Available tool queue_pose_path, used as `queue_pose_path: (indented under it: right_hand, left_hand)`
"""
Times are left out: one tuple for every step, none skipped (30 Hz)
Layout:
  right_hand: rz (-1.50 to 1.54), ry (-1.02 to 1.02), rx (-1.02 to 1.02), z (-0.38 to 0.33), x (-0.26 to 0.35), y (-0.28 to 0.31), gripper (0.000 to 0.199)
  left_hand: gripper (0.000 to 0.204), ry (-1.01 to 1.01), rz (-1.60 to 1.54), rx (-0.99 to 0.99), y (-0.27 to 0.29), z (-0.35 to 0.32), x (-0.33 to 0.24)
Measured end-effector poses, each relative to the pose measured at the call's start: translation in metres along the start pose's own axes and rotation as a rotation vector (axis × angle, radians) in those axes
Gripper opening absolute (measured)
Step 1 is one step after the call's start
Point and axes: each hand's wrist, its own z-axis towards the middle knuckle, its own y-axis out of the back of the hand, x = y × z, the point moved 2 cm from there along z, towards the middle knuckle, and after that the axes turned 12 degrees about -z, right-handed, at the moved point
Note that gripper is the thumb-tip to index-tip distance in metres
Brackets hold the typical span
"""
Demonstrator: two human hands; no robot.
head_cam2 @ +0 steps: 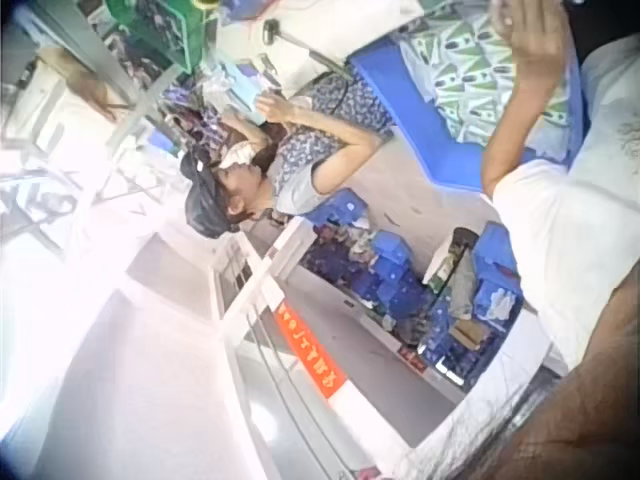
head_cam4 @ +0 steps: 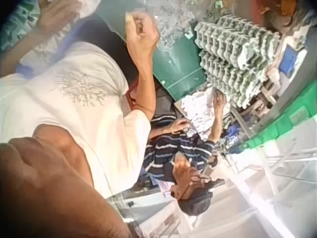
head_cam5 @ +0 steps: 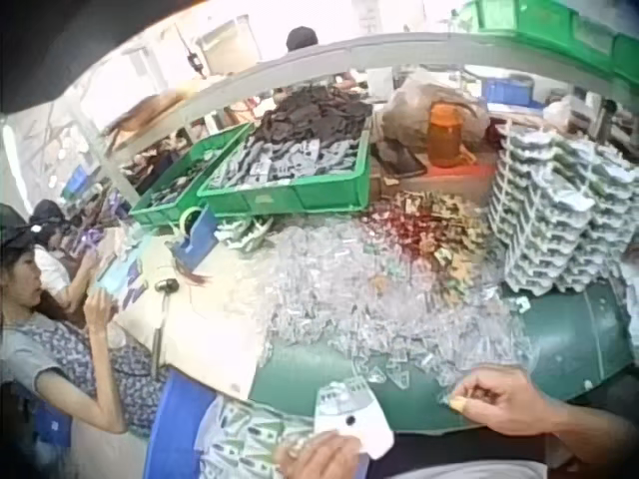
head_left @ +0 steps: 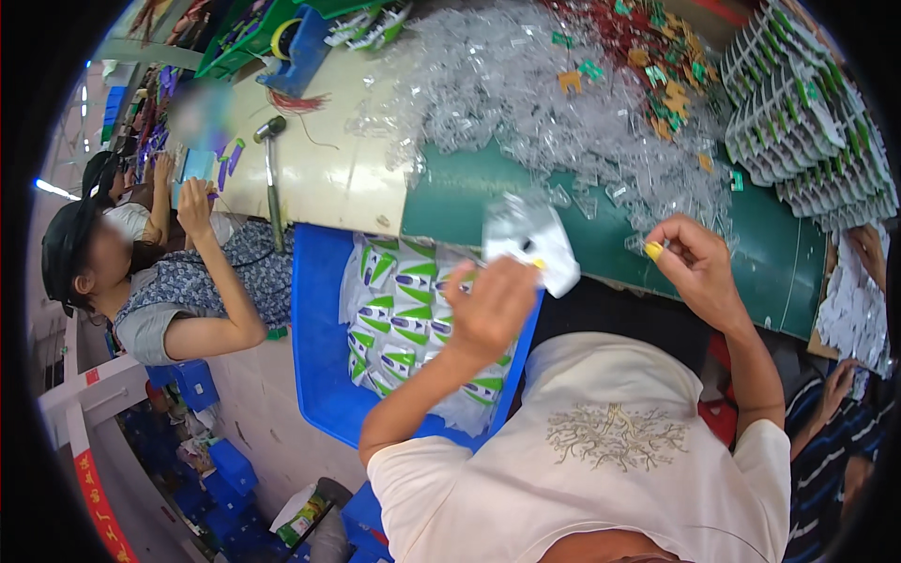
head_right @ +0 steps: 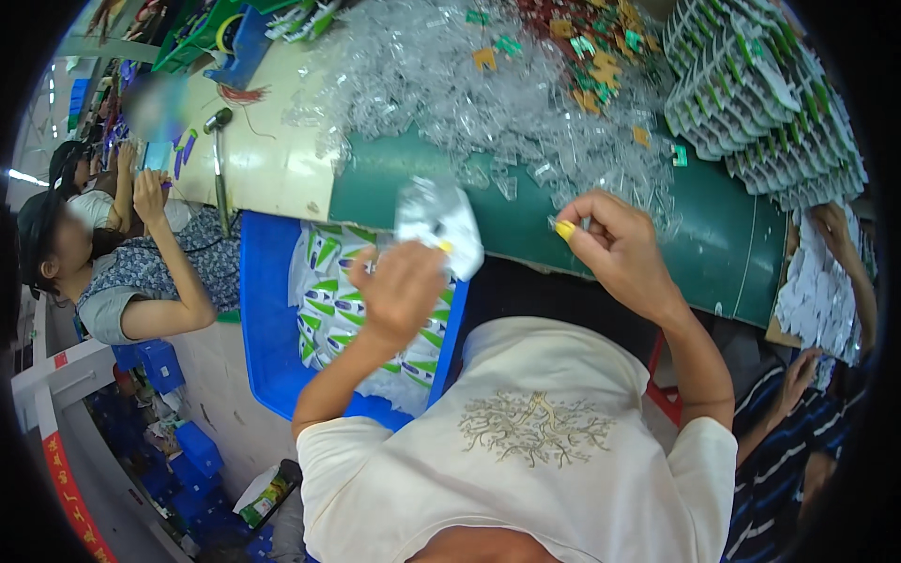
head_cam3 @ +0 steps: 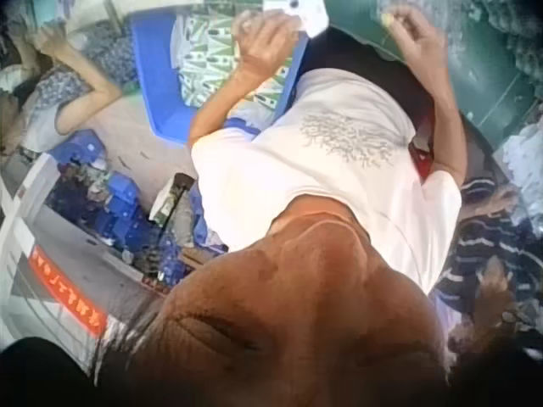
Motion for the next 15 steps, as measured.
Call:
queue_pose_path:
  right_hand:
    - [-0.019, 0.019, 0.014, -0.001, 0.003, -0.004, 0.005]
    - [-0.067, 0.053, 0.026, -0.003, 0.007, -0.008, 0.006]
    - [-0.114, 0.090, 0.038, -0.003, 0.012, -0.012, 0.008]
    - [-0.161, 0.184, 0.055, -0.004, 0.013, -0.019, 0.010]
    - [-0.205, 0.277, 0.010, -0.005, 0.007, -0.028, 0.011]
    - [-0.247, 0.378, -0.036, -0.005, 0.004, -0.038, 0.012]
    - [-0.294, 0.398, -0.037, -0.006, 0.005, -0.044, 0.010]
    - [-0.291, 0.391, -0.044, -0.005, 0.006, -0.050, 0.010]
    - [-0.352, 0.436, -0.062, -0.003, 0.008, -0.056, 0.010]
    - [-0.413, 0.481, -0.080, 0.000, 0.009, -0.060, 0.011]
    - [-0.504, 0.507, -0.042, 0.003, 0.010, -0.062, 0.015]
    - [-0.501, 0.504, -0.049, 0.005, 0.009, -0.065, 0.015]
    - [-0.599, 0.515, 0.008, 0.007, 0.008, -0.071, 0.017]
    - [-0.697, 0.528, 0.069, 0.008, 0.006, -0.076, 0.019]
    - [-0.696, 0.528, 0.066, 0.007, 0.005, -0.078, 0.019]
  left_hand:
    - [0.027, 0.009, -0.035, 0.035, -0.007, -0.007, -0.021]
    - [0.027, 0.017, -0.032, 0.057, -0.016, -0.013, -0.034]
    - [0.030, 0.013, -0.010, 0.073, -0.022, -0.018, -0.039]
    - [0.032, 0.008, 0.012, 0.087, -0.026, -0.019, -0.041]
    - [0.035, 0.069, -0.026, 0.099, -0.032, -0.017, -0.041]
    - [0.036, 0.111, -0.053, 0.111, -0.036, -0.015, -0.038]
    - [0.037, 0.151, -0.079, 0.121, -0.040, -0.013, -0.035]
    - [0.038, 0.159, -0.107, 0.162, -0.041, -0.013, -0.030]
    - [0.038, 0.151, -0.109, 0.169, -0.043, -0.013, -0.030]
    - [0.037, 0.136, -0.097, 0.178, -0.045, -0.013, -0.029]
    - [0.037, 0.125, -0.082, 0.188, -0.045, -0.013, -0.029]
    - [0.037, 0.119, -0.081, 0.193, -0.045, -0.012, -0.030]
    - [0.034, 0.119, -0.093, 0.191, -0.045, -0.010, -0.031]
    - [0.031, 0.123, -0.103, 0.185, -0.043, -0.007, -0.031]
    - [0.031, 0.121, -0.101, 0.186, -0.040, -0.003, -0.030]
